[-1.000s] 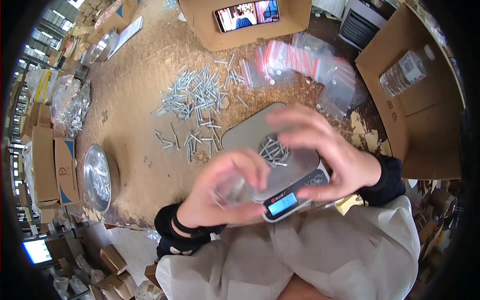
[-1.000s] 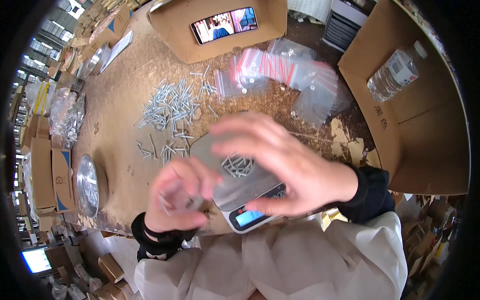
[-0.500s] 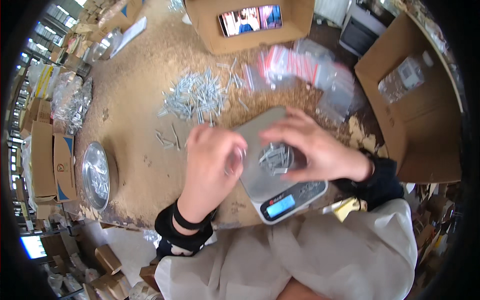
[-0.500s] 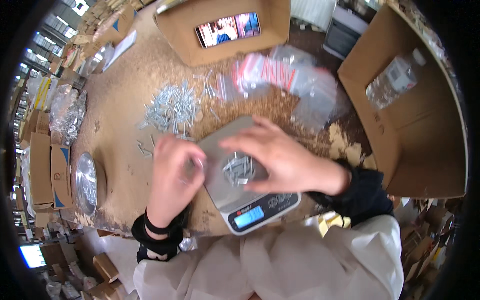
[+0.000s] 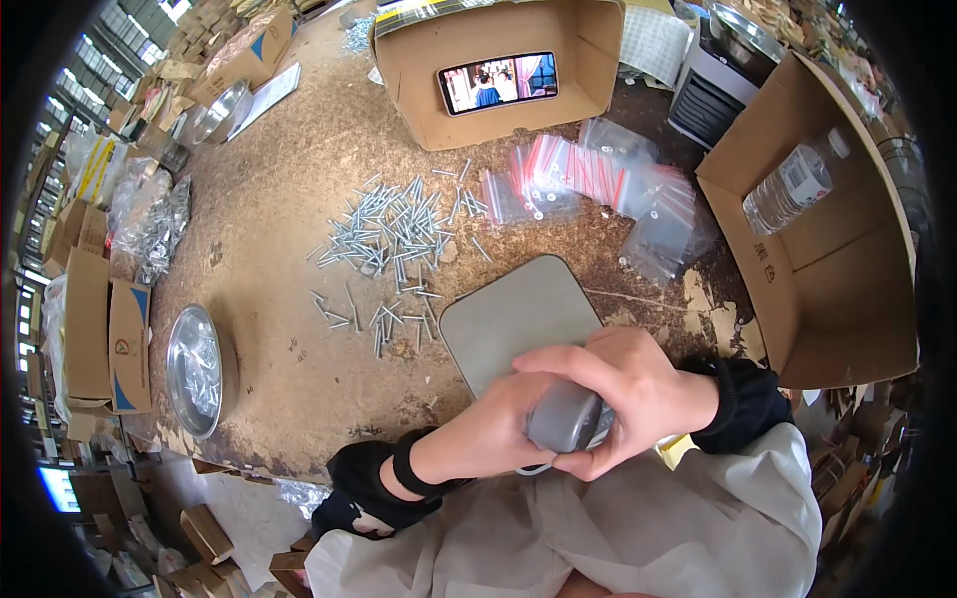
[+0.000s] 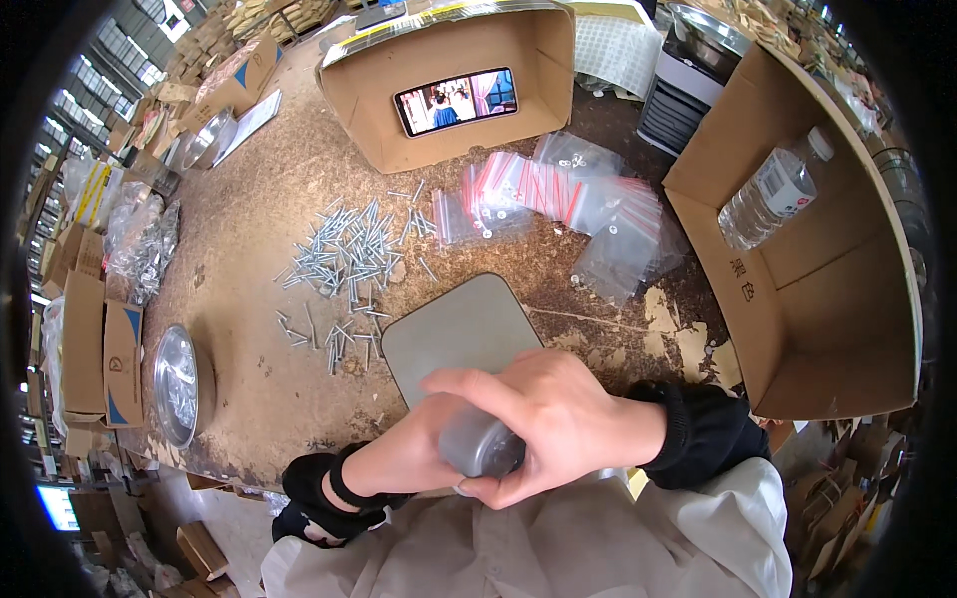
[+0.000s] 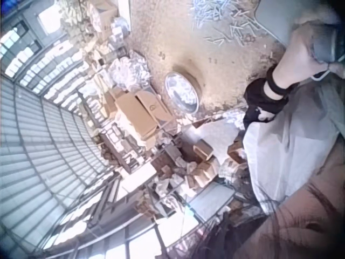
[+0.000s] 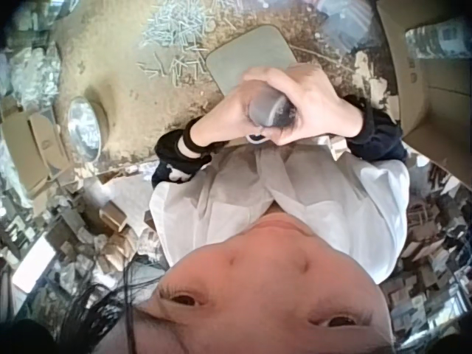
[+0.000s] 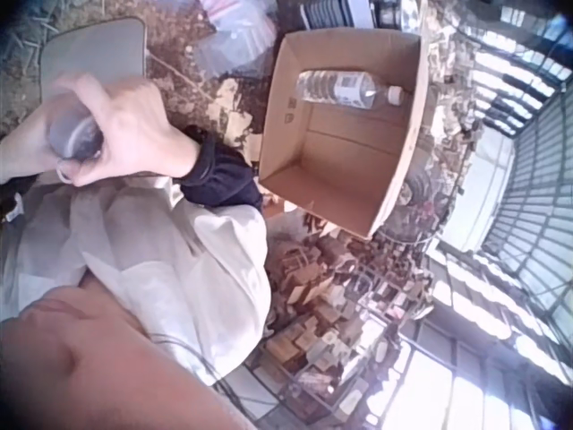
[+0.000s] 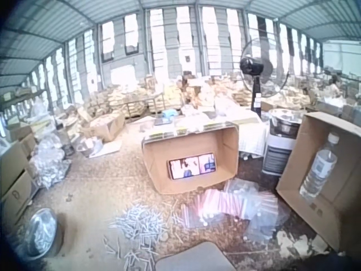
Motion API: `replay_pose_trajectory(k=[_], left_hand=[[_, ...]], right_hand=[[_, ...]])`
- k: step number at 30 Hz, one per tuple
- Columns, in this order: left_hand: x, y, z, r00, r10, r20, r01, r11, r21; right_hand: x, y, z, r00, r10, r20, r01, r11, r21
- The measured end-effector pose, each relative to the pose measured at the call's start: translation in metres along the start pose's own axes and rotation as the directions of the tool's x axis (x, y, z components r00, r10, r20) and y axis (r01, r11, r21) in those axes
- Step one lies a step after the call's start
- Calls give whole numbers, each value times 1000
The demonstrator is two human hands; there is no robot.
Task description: The person repeatedly scoops metal screws from a pile on a table and places them onto a digital scale. After weighing, the person transfers the screws into small plastic bags and seals them. The process is repeated multiple times throughout the clip.
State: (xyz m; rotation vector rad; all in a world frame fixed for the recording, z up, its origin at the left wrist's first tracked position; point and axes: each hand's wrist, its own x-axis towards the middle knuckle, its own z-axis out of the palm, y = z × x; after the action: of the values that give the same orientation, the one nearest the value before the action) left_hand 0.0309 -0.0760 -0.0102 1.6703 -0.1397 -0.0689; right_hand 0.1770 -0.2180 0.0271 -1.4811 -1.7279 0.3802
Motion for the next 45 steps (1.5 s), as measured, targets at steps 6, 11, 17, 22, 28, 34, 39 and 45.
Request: replay_pose_trajectory(k=[6, 11, 17, 22, 28, 34, 39, 45], left_hand=[[1, -2, -1, 999, -37, -22, 33, 986, -161], [2, -4, -3, 997, -78, 13, 79, 960, -268], [0, -9, -4, 996, -83, -16, 73, 944, -323], [-1, -8, -4, 993, -96, -62, 57, 886, -460], [-1, -4, -10, 982, 46, -183, -115, 913, -391], [-4, -5, -14, 962, 117, -245, -214, 883, -417], [-9, 0, -4, 986, -1, -165, -76, 884, -461], [-7, -2, 6, 954, 172, -244, -240, 928, -284]], right_hand=[[-4, 9, 1, 997, 16, -75, -9, 995, 94], [-5, 12, 1, 994, 103, -34, -90, 960, 265], [-10, 11, 0, 955, 291, 59, -253, 690, 678], [-6, 17, -6, 939, 343, -30, -183, 570, 801], [0, 38, -15, 977, 192, -97, -201, 975, -94], [6, 25, -9, 998, 6, -67, -18, 983, -182], [2, 9, -1, 971, -238, -10, 226, 936, -271], [-2, 10, -2, 949, -309, -62, 282, 921, -270]])
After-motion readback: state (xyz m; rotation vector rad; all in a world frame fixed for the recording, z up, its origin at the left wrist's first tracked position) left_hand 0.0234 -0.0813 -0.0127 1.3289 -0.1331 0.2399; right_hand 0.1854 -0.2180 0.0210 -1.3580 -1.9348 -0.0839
